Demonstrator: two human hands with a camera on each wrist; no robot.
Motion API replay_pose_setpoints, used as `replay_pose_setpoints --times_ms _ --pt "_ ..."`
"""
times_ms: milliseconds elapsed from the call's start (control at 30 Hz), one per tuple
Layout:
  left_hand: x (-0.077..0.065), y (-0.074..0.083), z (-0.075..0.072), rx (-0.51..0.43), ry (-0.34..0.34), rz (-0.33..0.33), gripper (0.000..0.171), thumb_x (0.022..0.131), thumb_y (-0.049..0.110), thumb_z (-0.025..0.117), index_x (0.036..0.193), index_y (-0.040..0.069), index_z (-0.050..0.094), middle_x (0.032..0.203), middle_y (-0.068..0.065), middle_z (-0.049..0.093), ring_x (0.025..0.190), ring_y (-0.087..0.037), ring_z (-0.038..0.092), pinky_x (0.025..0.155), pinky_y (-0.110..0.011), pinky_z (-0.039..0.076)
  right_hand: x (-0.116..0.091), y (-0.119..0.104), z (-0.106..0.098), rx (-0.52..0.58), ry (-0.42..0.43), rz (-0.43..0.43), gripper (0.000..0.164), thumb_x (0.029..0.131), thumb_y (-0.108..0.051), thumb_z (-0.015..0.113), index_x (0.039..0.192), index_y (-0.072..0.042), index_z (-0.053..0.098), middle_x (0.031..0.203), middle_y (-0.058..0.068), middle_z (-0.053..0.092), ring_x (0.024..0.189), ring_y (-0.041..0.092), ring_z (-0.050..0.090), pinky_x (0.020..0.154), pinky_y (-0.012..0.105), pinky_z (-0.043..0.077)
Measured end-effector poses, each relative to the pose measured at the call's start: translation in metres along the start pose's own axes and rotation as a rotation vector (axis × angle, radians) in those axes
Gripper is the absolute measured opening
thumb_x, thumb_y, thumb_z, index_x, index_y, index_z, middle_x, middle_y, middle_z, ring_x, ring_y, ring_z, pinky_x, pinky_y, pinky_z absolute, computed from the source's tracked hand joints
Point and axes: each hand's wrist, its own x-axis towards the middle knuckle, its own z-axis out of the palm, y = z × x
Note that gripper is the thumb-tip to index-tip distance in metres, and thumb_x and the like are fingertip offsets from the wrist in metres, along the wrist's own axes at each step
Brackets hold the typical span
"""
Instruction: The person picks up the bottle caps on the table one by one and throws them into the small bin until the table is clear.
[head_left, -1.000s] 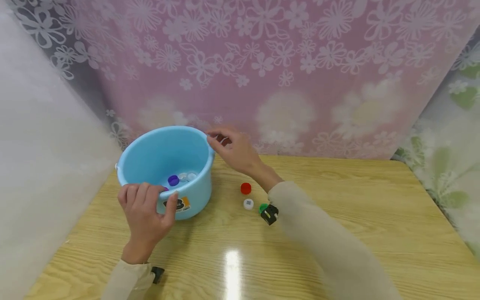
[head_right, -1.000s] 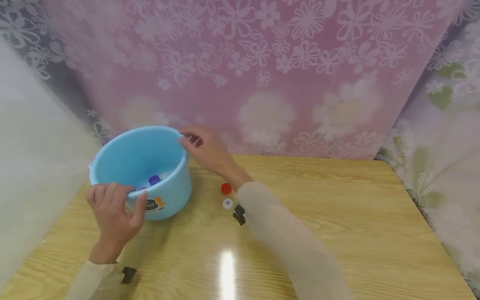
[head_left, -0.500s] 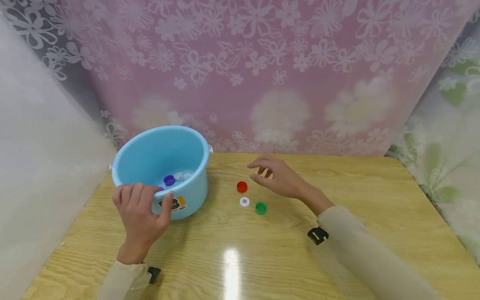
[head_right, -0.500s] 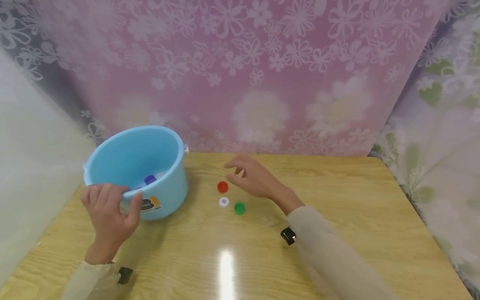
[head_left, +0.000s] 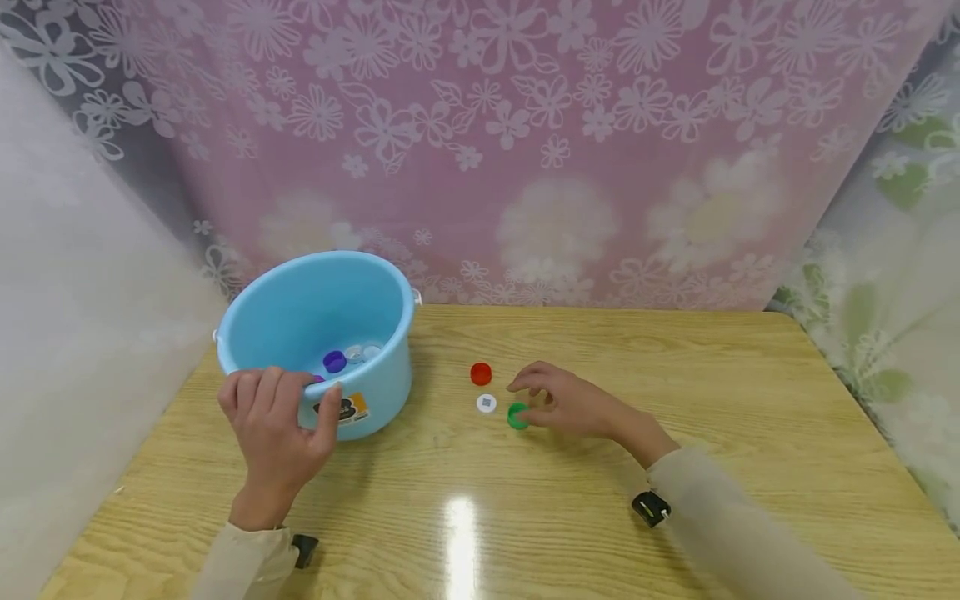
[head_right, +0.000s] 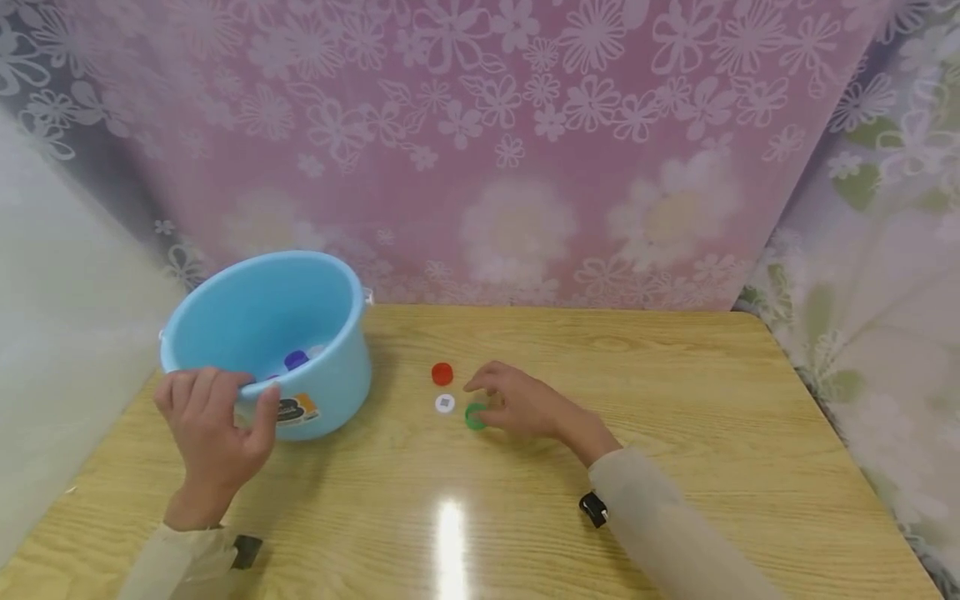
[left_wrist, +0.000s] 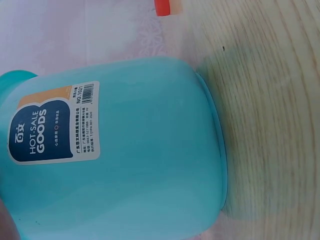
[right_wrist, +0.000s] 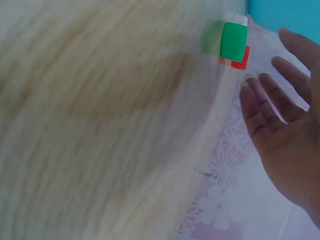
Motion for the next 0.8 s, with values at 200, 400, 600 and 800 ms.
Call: replay_pose_setpoints --times_ms 200,400,600,800 --pt "0.000 0.000 -0.001 0.002 -0.006 -0.004 0.049 0.091 0.044 0.053 0.067 0.002 0.049 0.060 -0.011 0.040 0.063 -0.036 0.035 0.076 -0.052 0.023 -0.002 0.001 0.008 -0.061 -0.042 0.003 0.046 0.090 -0.027 0.067 0.131 -0.008 0.057 0.131 0.004 0.047 0.107 0.018 0.052 0.089 0.039 0.044" --pt "-0.001 -0.001 -0.003 0.010 -0.018 -0.006 0.049 0.091 0.044 0.053 0.067 0.002 0.049 0.061 -0.011 0.040 0.063 -0.036 0.035 0.076 -0.053 0.023 -0.001 0.002 0.015 -0.083 -0.047 0.010 0.045 0.090 -0.022 0.068 0.131 -0.008 0.057 0.126 0.003 0.050 0.104 0.016 0.052 0.089 0.037 0.044" --pt "-0.001 -0.002 -0.003 0.013 -0.022 -0.006 0.049 0.091 0.044 0.053 0.068 0.001 0.049 0.061 -0.012 0.040 0.063 -0.036 0.035 0.076 -0.053 0.023 0.000 0.003 0.020 -0.108 -0.034 -0.004 0.035 0.091 -0.021 0.066 0.124 -0.010 0.061 0.118 0.002 0.052 0.095 0.014 0.052 0.082 0.032 0.046" --pt "0.000 0.000 -0.002 0.010 -0.012 -0.005 0.049 0.091 0.044 0.053 0.067 0.002 0.049 0.060 -0.011 0.040 0.063 -0.036 0.035 0.076 -0.052 0.023 0.000 0.003 0.021 -0.106 -0.028 -0.003 0.027 0.092 -0.018 0.065 0.118 -0.010 0.062 0.110 0.000 0.053 0.088 0.014 0.050 0.077 0.030 0.045"
